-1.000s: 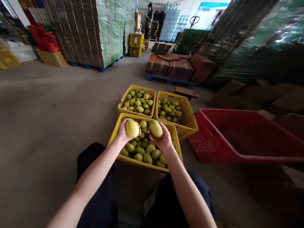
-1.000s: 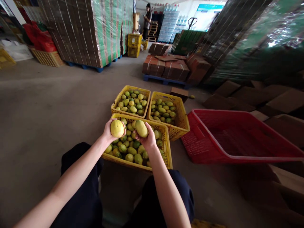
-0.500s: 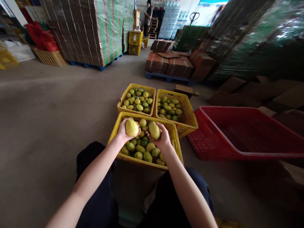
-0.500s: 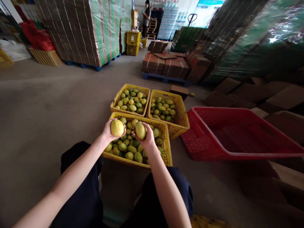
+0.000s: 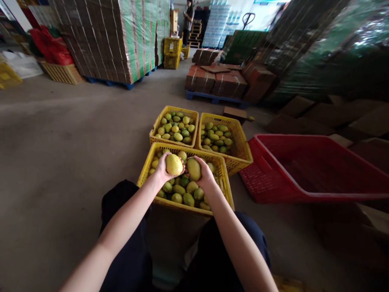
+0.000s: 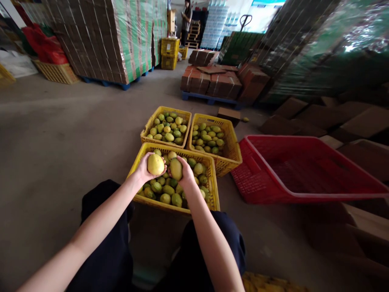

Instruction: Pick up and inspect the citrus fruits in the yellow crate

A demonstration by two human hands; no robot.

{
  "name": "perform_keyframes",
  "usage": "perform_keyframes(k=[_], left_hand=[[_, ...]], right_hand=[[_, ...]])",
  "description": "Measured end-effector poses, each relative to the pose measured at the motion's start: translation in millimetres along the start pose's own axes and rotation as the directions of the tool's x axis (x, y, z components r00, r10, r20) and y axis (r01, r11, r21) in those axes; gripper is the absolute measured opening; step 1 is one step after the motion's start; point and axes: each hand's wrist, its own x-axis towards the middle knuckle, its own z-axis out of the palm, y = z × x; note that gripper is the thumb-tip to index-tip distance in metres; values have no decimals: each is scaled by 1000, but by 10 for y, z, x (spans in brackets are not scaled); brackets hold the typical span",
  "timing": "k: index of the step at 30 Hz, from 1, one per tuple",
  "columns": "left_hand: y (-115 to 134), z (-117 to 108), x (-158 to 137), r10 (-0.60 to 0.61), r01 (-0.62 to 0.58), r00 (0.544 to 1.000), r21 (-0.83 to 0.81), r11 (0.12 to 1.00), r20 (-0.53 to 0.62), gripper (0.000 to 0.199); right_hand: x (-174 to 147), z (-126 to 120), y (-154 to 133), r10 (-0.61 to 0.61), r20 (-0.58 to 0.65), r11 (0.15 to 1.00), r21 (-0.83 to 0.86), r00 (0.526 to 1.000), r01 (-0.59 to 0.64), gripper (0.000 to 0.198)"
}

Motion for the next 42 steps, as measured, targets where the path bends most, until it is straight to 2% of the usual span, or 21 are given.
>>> perform_keyframes(k=[4,14,19,25,27,30,32,35,37,40,42], left_hand=[[20,-29,7,1,-1,1000,-9,1000,0,29],[93,-109,-28,46,-47,999,-66,997,-18,32],[119,-127,-40,101,-103,995,-108,989,-17,38],[150,-105,-100,61,-46,994,-151,988,94,34],[152,-102,-117,121,-104,990,-183,978,79,33],[146,-102,-111,228,-223,974,-256,941,-10,35],[141,-99,-86,251,-257,966,-283,924,-56,33],[129,-84,-43,213,-224,975,-284,932,-70,27],[118,-71,-30,149,-157,988,-300,941,-49,28],[106,-60,-44,58,-45,998,-310,950,34,34],[102,-57,-61,54,-27,994,-265,964,95,34]], right_hand=[[-38,28,-25,-18,-18,1000,15,1000,18,12],[-69,55,-27,-17,-95,996,88,995,26,15],[-29,3,-29,-5,23,985,170,1000,1,15],[28,-46,21,-145,67,976,175,987,131,15],[37,-73,29,-165,25,966,207,986,156,15],[34,-90,26,-159,-79,944,280,984,175,13],[22,-73,21,-146,-67,936,314,987,160,14],[5,-22,22,-146,-13,933,331,989,142,16],[4,3,30,-166,2,934,320,986,157,18],[17,10,48,-208,16,945,262,978,196,25],[25,7,57,-223,13,952,218,975,215,29]])
